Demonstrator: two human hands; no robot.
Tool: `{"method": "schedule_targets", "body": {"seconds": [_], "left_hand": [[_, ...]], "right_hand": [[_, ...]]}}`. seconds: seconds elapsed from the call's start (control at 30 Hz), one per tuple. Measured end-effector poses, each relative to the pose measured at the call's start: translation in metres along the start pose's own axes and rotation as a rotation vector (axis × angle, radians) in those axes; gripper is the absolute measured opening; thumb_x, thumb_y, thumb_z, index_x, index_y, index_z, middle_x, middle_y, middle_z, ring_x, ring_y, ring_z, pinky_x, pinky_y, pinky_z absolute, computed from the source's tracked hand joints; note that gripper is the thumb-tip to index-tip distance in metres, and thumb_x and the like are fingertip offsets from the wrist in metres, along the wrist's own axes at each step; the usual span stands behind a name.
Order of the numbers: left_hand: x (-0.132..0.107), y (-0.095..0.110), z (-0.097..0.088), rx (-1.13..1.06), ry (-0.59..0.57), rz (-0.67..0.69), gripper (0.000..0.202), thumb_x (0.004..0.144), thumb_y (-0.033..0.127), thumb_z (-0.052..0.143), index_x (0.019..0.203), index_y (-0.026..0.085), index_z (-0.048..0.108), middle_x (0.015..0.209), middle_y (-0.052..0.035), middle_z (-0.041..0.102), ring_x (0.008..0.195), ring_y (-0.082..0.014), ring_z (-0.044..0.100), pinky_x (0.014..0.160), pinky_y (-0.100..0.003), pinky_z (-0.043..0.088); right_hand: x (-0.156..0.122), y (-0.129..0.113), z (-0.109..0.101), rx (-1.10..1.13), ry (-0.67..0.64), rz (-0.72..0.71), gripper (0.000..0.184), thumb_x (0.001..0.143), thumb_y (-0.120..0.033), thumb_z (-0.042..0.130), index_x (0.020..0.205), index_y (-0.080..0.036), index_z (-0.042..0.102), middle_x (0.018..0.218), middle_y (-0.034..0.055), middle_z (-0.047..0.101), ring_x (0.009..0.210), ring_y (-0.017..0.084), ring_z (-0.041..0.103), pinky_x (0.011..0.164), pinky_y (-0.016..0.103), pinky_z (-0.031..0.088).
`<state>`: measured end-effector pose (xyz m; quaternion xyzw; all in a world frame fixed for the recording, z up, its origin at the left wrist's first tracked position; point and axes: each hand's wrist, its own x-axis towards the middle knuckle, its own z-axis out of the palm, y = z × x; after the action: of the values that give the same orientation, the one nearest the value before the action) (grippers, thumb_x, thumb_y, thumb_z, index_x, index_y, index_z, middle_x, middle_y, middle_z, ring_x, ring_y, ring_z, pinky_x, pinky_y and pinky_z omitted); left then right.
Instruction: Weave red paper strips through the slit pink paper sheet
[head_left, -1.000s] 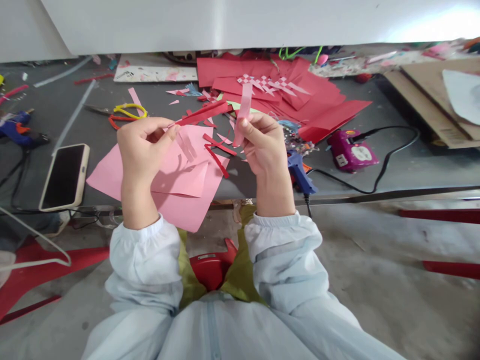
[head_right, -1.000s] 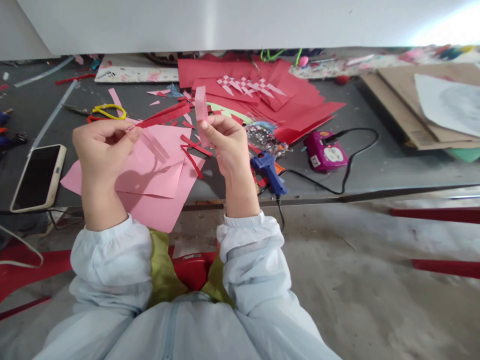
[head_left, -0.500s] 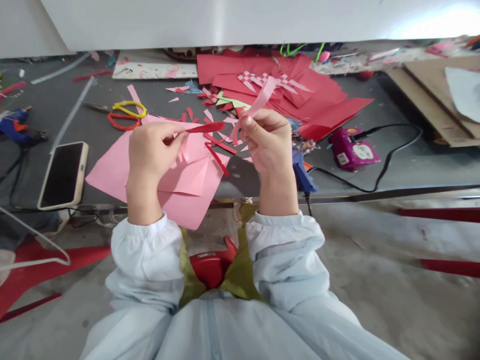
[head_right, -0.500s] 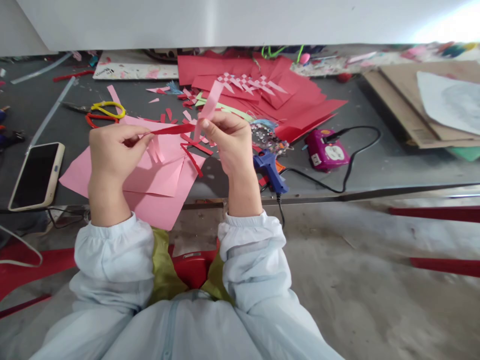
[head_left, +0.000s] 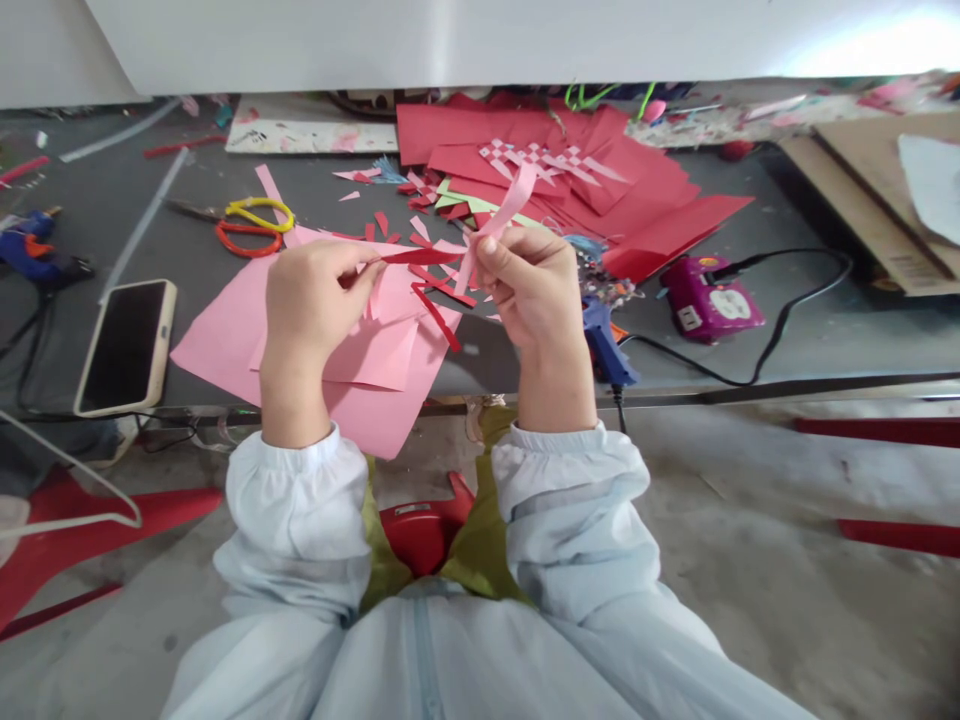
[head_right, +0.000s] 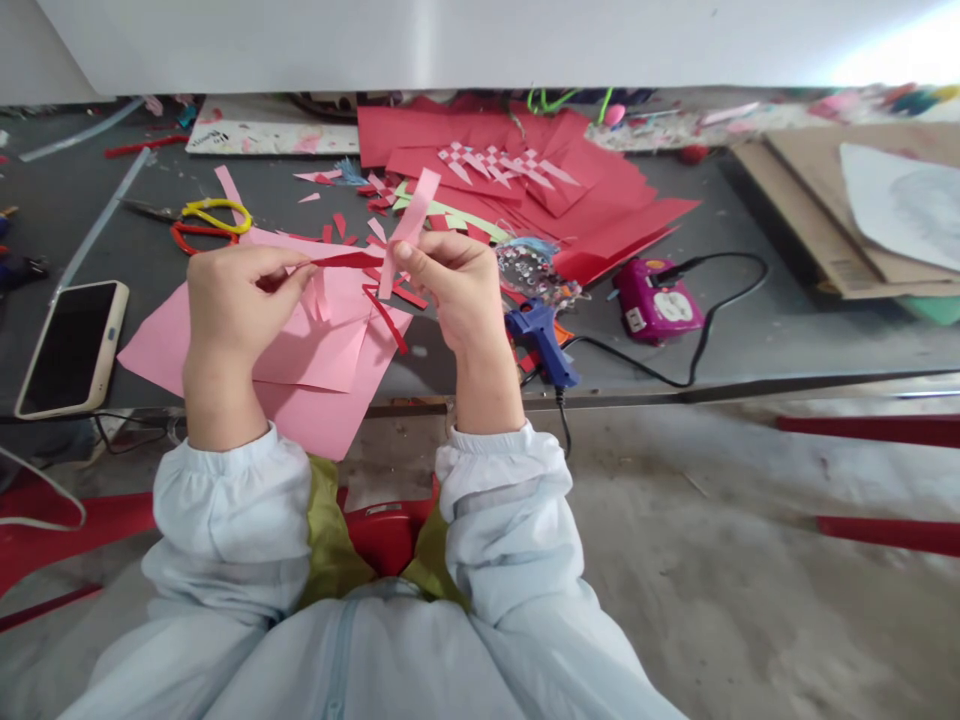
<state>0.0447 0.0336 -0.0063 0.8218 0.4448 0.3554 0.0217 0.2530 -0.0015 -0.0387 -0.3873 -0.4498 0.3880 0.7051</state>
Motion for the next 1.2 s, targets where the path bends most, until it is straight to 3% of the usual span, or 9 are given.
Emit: {"method": "schedule_targets", "body": {"seconds": [0.43, 0.7, 0.9, 1.0, 1.07, 1.2], "left_hand": [[-0.001, 0.003, -0.001, -0.020, -0.049, -0.006, 0.012, 0.085, 0.019, 0.067, 0.086, 0.026, 0.077, 0.077, -0.0007, 0.075, 0.071, -0.0193, 0.067, 0.064, -0.033, 0.045], [-0.001, 0.005, -0.001, -0.030, -0.057, 0.019, 0.011, 0.086, 0.023, 0.066, 0.086, 0.027, 0.077, 0.080, -0.0005, 0.076, 0.069, -0.0176, 0.067, 0.063, -0.031, 0.046], [-0.002, 0.007, -0.001, -0.046, -0.073, 0.019, 0.016, 0.086, 0.024, 0.065, 0.074, 0.024, 0.074, 0.075, -0.0025, 0.075, 0.068, -0.0180, 0.066, 0.062, -0.032, 0.045], [-0.002, 0.007, -0.001, -0.050, -0.084, 0.018, 0.018, 0.087, 0.024, 0.063, 0.072, 0.025, 0.073, 0.073, -0.0018, 0.074, 0.066, -0.0174, 0.064, 0.061, -0.032, 0.043], [-0.002, 0.007, -0.001, -0.040, -0.080, 0.024, 0.020, 0.087, 0.023, 0.062, 0.070, 0.025, 0.072, 0.071, -0.0012, 0.073, 0.065, -0.0171, 0.063, 0.060, -0.031, 0.042], [-0.002, 0.006, -0.001, -0.012, -0.087, 0.014, 0.021, 0.087, 0.024, 0.062, 0.068, 0.024, 0.070, 0.069, -0.0011, 0.072, 0.063, -0.0170, 0.062, 0.060, -0.032, 0.041]], "right_hand": [[-0.001, -0.001, 0.001, -0.118, 0.038, 0.005, 0.037, 0.067, -0.055, 0.082, 0.063, -0.021, 0.068, 0.057, -0.0050, 0.055, 0.047, 0.003, 0.039, 0.044, 0.023, 0.031], [-0.002, -0.003, 0.005, -0.212, 0.033, -0.037, 0.034, 0.072, -0.050, 0.081, 0.062, -0.019, 0.068, 0.053, -0.0046, 0.057, 0.044, 0.002, 0.036, 0.042, 0.023, 0.029], [-0.001, -0.003, 0.008, -0.261, 0.039, -0.060, 0.041, 0.068, -0.060, 0.079, 0.063, -0.021, 0.067, 0.055, -0.0039, 0.055, 0.051, 0.006, 0.045, 0.050, 0.025, 0.041], [0.000, -0.002, 0.004, -0.344, 0.015, -0.066, 0.044, 0.070, -0.064, 0.076, 0.064, -0.021, 0.065, 0.057, -0.0034, 0.055, 0.055, 0.007, 0.047, 0.053, 0.026, 0.042], [0.001, -0.001, 0.000, -0.401, 0.003, -0.084, 0.042, 0.073, -0.059, 0.076, 0.063, -0.020, 0.063, 0.057, -0.0037, 0.053, 0.055, 0.007, 0.043, 0.052, 0.026, 0.037], [0.000, -0.003, -0.003, -0.472, -0.037, -0.084, 0.031, 0.079, -0.035, 0.076, 0.059, -0.019, 0.058, 0.055, -0.0051, 0.042, 0.053, 0.006, 0.036, 0.051, 0.026, 0.029]]}}
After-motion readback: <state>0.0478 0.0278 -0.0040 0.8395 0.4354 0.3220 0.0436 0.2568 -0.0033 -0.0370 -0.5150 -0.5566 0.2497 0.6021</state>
